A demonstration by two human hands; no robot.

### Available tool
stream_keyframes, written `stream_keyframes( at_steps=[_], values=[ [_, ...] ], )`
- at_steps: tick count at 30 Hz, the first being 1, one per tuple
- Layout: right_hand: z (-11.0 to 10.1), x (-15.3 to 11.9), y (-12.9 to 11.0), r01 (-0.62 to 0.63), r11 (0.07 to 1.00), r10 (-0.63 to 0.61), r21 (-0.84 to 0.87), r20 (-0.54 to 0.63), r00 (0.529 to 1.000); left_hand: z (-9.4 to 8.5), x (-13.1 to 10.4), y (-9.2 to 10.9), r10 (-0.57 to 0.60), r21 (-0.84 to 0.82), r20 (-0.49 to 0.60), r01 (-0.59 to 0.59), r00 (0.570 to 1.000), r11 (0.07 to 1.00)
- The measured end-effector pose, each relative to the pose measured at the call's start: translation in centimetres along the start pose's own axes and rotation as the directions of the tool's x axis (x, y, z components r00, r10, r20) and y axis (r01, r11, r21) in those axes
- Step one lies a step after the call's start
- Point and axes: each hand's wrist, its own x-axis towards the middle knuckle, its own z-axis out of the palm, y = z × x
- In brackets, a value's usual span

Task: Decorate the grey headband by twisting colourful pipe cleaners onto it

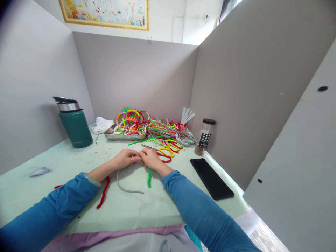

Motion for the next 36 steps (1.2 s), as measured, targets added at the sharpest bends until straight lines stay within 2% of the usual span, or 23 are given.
stream_keyframes(
  at_steps=[3,14,19,31,36],
  values=[
    [-0.1,-0.1,-0.2,0.014,1.0,-0.014,-0.003,0.01,1.0,0.0,0.0,0.0,0.006,0.027,-0.026,-0.005,1.0,1.0],
    [0.0,0.2,0.4,0.02,0.999,-0.02,-0.033,0.0,1.0,0.1,0.1,-0.1,-0.041,0.016,-0.015,0.041,0.999,0.999],
    [-0.1,0.1,0.3,0.015,0.999,-0.015,-0.031,0.001,1.0,0.2,0.3,-0.2,-0.072,-0.028,-0.041,0.071,0.997,0.997],
    [-0.1,-0.1,0.0,0.04,0.996,-0.04,-0.075,-0.002,0.999,0.3,0.7,-0.8,-0.063,-0.124,-0.101,0.05,0.993,0.991],
    [-0.2,-0.1,0.0,0.039,0.997,-0.039,-0.072,0.001,0.999,0.3,0.7,-1.0,-0.056,-0.133,-0.08,0.045,0.995,0.99]
  ],
)
